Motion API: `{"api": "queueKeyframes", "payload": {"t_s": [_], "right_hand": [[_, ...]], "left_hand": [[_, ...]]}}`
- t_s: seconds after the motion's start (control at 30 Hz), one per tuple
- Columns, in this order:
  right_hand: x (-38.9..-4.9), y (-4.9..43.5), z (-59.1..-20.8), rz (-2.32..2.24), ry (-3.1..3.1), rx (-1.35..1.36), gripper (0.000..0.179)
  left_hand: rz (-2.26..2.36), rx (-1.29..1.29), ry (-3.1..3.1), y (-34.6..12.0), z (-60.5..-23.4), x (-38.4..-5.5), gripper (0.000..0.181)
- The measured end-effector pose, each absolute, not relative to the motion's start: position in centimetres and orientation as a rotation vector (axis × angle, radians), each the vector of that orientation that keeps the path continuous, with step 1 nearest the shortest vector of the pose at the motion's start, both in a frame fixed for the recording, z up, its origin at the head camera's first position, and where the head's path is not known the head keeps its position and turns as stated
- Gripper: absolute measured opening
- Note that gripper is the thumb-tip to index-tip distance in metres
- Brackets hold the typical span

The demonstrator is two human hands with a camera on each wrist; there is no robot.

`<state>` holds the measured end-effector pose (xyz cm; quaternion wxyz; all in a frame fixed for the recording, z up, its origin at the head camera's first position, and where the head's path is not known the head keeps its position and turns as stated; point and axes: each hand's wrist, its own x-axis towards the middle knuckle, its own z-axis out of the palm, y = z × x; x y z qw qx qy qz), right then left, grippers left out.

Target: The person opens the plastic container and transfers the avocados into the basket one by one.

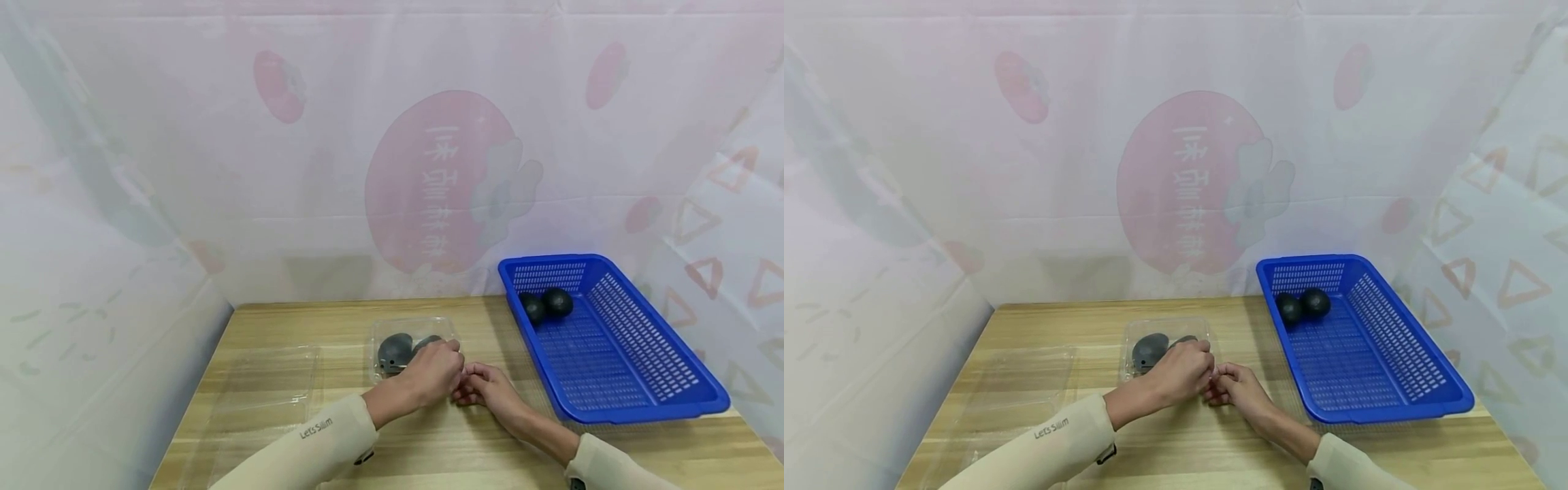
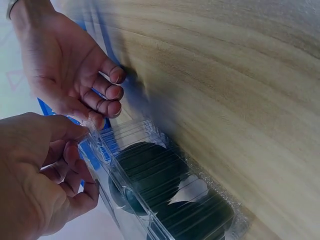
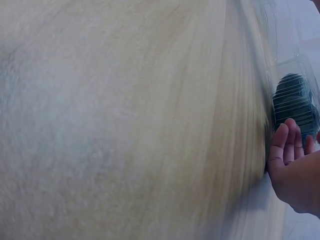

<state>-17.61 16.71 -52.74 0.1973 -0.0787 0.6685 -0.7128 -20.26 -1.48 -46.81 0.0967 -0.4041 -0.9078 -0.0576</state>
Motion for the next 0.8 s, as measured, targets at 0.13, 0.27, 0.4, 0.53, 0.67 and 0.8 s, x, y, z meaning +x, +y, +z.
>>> {"api": "queueKeyframes", "payload": {"t_s": [0.13, 0.27, 0.4, 0.53, 0.67, 0.8], "right_hand": [[-17.62, 16.6, -52.83, -2.017, 1.835, -0.226, 0.02], [-17.64, 16.44, -52.83, -2.036, 1.811, -0.218, 0.018], [-17.56, 16.41, -52.8, -2.054, 1.784, -0.2, 0.018], [-17.5, 16.38, -52.78, -2.068, 1.76, -0.171, 0.015], [-17.46, 16.35, -52.83, -2.083, 1.738, -0.14, 0.012], [-17.47, 16.41, -52.89, -2.092, 1.734, -0.115, 0.012]], "left_hand": [[-0.205, -1.186, -2.699, -1.52, -46.8, -20.37, 0.023], [-0.241, -1.181, -2.732, -1.56, -46.72, -20.52, 0.025], [-0.266, -1.18, -2.75, -1.49, -46.72, -20.64, 0.027], [-0.276, -1.177, -2.759, -1.45, -46.78, -20.67, 0.026], [-0.331, -1.178, -2.755, -1.55, -46.48, -20.7, 0.021], [-0.401, -1.169, -2.744, -1.82, -45.91, -20.75, 0.015]]}}
